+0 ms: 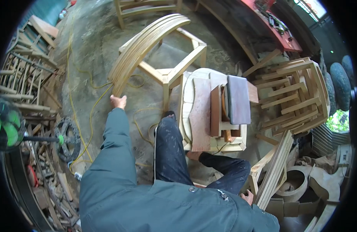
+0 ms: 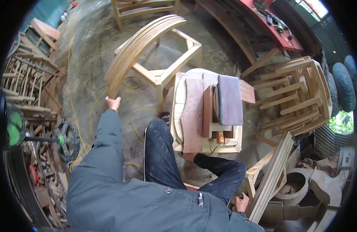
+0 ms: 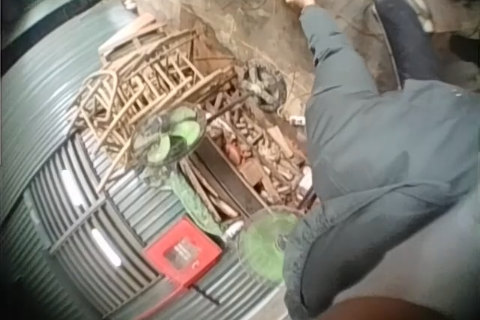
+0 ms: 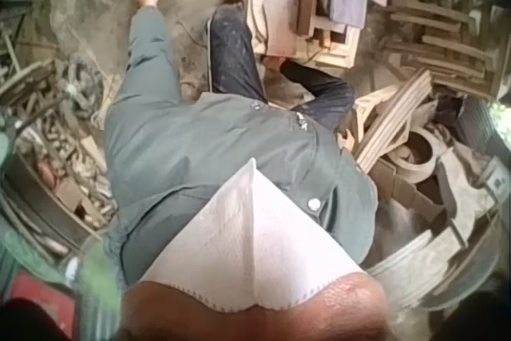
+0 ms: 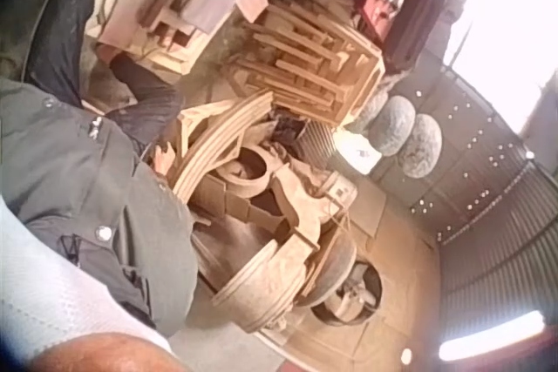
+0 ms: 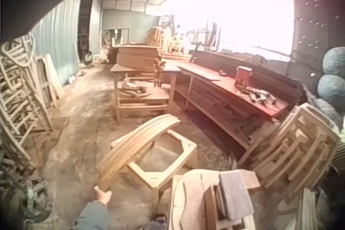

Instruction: Sanding curved wooden chair components using a belt sander.

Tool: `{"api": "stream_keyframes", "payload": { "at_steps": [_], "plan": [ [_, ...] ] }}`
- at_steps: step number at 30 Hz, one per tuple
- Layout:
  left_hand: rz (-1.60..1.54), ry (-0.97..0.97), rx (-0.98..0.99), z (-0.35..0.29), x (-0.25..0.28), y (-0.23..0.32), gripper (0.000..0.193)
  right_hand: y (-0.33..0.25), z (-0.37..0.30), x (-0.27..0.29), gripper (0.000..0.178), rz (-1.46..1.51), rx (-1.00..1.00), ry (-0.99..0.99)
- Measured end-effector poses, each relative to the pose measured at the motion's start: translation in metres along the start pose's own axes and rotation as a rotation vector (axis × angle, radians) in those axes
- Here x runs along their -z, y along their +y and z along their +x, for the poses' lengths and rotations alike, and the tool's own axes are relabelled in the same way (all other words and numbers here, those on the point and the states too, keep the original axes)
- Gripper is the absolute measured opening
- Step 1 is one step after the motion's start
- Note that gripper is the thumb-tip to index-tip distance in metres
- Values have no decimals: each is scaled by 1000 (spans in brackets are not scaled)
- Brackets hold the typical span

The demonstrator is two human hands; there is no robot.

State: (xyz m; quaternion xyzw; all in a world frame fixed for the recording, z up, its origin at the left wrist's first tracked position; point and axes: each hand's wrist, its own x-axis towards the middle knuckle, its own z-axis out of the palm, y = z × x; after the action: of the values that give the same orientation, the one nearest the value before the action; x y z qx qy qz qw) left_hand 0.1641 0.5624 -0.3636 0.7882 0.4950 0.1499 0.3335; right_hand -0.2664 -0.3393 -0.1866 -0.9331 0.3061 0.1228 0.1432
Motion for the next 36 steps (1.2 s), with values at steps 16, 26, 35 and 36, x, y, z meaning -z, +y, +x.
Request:
{"api": "stream_keyframes", "payload": {
  "at_steps": [16, 26, 35, 36],
  "plan": [
    [-1111, -462, 606, -65, -11, 49, 57, -78, -30, 30, 58, 61, -88, -144],
    [-436, -1073, -223, -139, -52, 222, 30, -70, -21, 13, 50, 186, -29, -94],
    [-819, -880, -302, -320, 79, 240, 36, -130, -27, 54, 40, 415, 279, 139],
    [-810, -1015, -469, -349, 97, 236, 38, -148, -24, 65, 40, 455, 305, 150]
  ]
}}
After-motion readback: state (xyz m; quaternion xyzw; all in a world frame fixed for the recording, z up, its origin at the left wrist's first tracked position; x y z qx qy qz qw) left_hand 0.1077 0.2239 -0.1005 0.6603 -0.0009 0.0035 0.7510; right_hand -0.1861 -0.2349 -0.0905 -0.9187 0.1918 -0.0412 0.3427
